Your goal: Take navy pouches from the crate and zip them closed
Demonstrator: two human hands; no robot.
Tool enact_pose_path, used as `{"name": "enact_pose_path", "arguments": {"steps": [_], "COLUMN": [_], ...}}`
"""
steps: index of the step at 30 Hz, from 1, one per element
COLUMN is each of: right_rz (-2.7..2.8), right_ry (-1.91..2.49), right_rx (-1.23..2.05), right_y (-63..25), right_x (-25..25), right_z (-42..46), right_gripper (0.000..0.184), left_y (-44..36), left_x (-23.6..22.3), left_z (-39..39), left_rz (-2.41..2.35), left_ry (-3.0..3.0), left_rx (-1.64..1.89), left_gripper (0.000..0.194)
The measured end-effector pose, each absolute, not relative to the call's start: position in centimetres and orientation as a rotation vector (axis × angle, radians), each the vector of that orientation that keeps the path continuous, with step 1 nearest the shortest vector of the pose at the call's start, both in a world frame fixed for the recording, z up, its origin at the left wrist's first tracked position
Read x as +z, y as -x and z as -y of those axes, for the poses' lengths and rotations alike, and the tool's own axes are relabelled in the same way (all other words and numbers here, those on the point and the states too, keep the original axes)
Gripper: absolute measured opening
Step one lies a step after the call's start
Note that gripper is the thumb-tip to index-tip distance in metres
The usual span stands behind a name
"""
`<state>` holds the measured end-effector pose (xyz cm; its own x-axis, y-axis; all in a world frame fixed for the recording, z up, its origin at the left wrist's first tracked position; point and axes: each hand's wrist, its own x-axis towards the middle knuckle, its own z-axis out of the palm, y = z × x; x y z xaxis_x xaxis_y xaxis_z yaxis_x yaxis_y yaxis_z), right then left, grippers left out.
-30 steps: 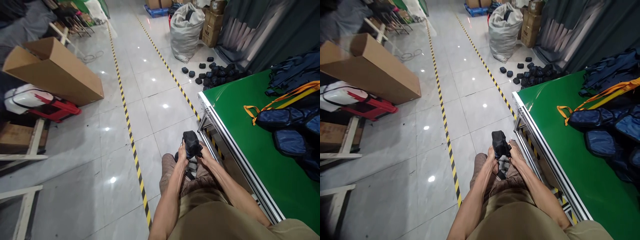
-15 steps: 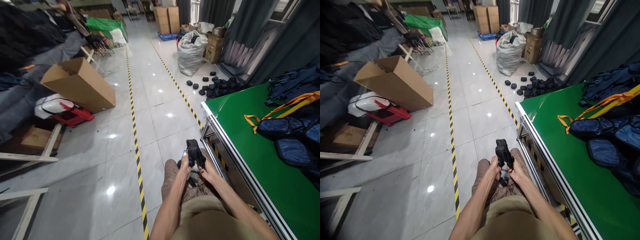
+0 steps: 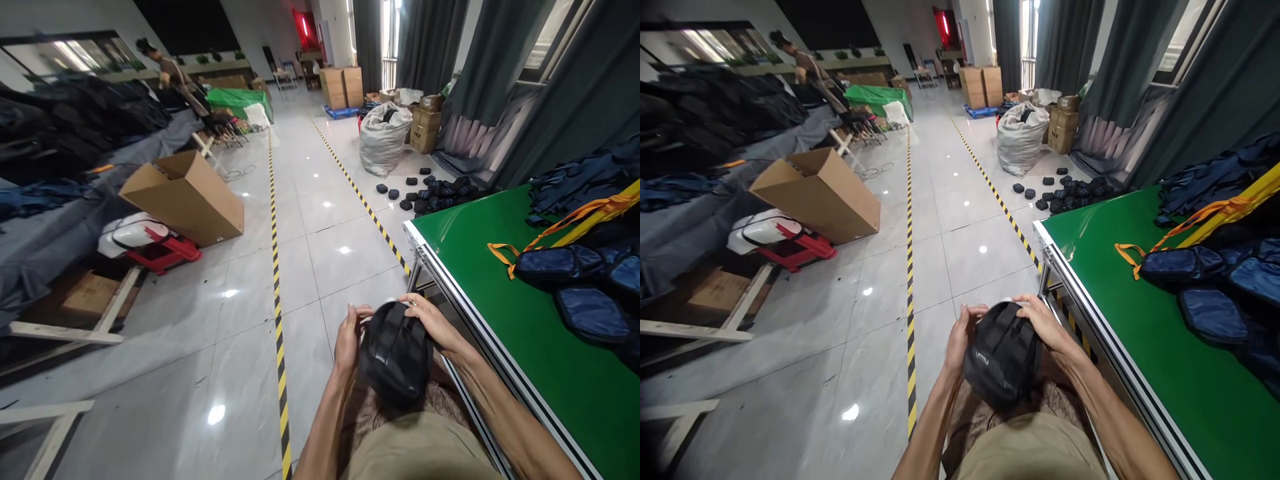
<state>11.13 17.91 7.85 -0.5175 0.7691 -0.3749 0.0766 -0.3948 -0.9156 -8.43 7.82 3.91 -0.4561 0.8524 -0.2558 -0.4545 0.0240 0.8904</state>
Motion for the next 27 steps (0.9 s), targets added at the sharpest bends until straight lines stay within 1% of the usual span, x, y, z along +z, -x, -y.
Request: {"name": "enact_pose_path", "arguments": {"steps": [1, 2, 4, 6, 8, 12, 14, 17, 21, 23, 25, 27], "right_rz": [1.539, 1.715, 1.994, 2.173, 2.283, 2.379, 2.380, 2.350, 2.329, 2.319, 2.307, 2.288], "right_ry": [1.208, 1.237, 1.260, 1.237, 1.180, 1.117, 1.084, 1.082, 1.087, 1.038, 1.001, 0.988], "right_rx": [1.852, 1.716, 1.456, 1.353, 1.366, 1.408, 1.457, 1.478, 1.305, 1.273, 1.344, 1.506], "right_y": [-11.4, -11.6, -12.1, -12.7, -13.6, -15.6, -16.4, -17.2, -17.8, -17.9, -18.1, -18.3], "right_x": [8.1, 8.2, 8.0, 7.5, 7.0, 6.1, 5.7, 5.0, 3.9, 3.7, 3.8, 4.3], "right_z": [-17.6, -17.1, -16.0, -14.9, -14.0, -12.9, -12.4, -11.8, -10.9, -10.4, -10.2, -10.3], "right_gripper": [0.038, 0.037, 0.035, 0.032, 0.026, 0.027, 0.025, 0.024, 0.021, 0.023, 0.028, 0.033], "left_y": [8.8, 8.8, 8.0, 6.3, 4.3, 1.3, 0.7, 0.6, 0.7, 0.5, 0.4, 0.3], "left_x": [4.7, 5.3, 5.6, 4.8, 3.3, 0.0, -1.0, -1.7, -2.6, -2.8, -2.6, -2.1], "left_z": [-7.1, -6.4, -4.9, -3.7, -2.9, -2.1, -2.0, -1.7, -0.7, -0.1, 0.6, 1.1], "left_rz": [-1.304, -1.340, -1.429, -1.502, -1.537, -1.596, -1.629, -1.662, -1.667, -1.664, -1.675, -1.678], "left_ry": [-0.541, -0.629, -0.826, -0.982, -1.068, -1.179, -1.234, -1.271, -1.301, -1.285, -1.211, -1.099], "left_rx": [1.611, 1.566, 1.424, 1.277, 1.209, 1.181, 1.175, 1.192, 1.263, 1.293, 1.266, 1.198], "left_gripper": [0.067, 0.066, 0.052, 0.041, 0.042, 0.037, 0.037, 0.036, 0.036, 0.038, 0.040, 0.042]}}
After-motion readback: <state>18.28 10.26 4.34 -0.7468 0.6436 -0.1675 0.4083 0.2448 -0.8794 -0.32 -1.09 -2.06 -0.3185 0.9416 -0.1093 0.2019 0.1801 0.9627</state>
